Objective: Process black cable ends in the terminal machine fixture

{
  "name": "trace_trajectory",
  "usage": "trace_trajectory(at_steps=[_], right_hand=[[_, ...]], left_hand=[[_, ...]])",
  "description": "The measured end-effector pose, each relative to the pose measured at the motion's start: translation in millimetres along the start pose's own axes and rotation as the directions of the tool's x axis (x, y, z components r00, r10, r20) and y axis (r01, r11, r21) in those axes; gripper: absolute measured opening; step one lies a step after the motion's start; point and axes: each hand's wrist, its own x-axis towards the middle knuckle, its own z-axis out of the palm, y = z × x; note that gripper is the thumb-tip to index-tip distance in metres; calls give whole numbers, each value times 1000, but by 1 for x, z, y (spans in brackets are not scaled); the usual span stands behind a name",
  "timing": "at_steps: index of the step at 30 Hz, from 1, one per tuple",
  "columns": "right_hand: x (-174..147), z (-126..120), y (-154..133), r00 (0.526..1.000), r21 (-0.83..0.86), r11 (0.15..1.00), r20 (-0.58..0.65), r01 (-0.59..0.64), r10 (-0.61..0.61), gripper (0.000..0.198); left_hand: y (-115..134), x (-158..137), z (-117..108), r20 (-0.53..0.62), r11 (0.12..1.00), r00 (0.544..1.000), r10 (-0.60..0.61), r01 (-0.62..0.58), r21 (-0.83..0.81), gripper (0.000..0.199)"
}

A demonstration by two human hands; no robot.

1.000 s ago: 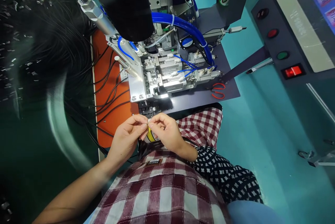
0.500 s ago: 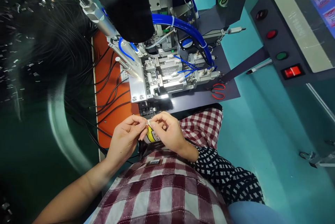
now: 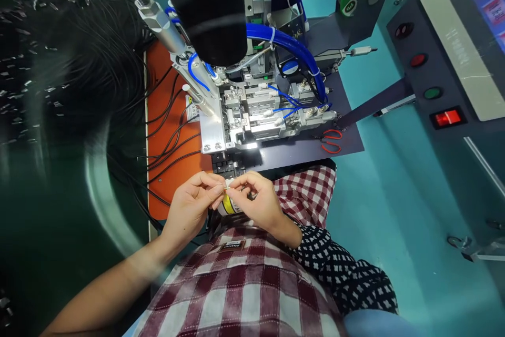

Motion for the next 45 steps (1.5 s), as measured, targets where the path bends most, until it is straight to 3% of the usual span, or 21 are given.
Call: trace_trajectory(at_steps=[12,15,17,19,22,25,27,30,32,37,41,45], right_hand=[[1,-2,-6,972,-248,943,-15,223,-234,13],[3,-4,-6,990,-192,972,4,137,-139,16],[4,-4,-4,999,-51,999,54,2,0,17],[4,-5,-2,988,83,989,112,-120,110,19],[6,-6,-1,980,132,977,127,-167,150,20],[14,-10,0,992,51,993,77,-103,99,17],[24,-14,3,998,-26,998,32,-49,50,15],[41,-19,11,1000,-103,995,10,-16,17,15],[49,-20,17,999,-127,992,30,-21,25,16],[54,-17,21,996,-136,989,63,-62,71,19],[53,-16,19,995,-147,986,56,-75,84,21],[54,-16,19,994,-165,982,46,-95,104,20]], left_hand=[[1,1,-3,52,997,995,-80,80,6,19],[2,1,-4,25,978,997,70,-74,193,12],[3,1,-5,55,889,966,251,-253,382,6],[4,2,-8,147,812,934,326,-356,463,5],[7,5,-10,221,856,955,200,-280,434,8],[13,8,-14,185,860,977,106,-184,476,14],[16,11,-17,184,750,965,186,-261,608,18],[16,21,-26,247,482,891,382,-420,769,13],[12,27,-32,301,381,849,434,-476,793,20],[6,33,-41,429,222,804,411,-544,809,32],[6,31,-41,434,118,786,440,-530,840,28],[2,33,-41,455,44,734,503,-548,835,24]])
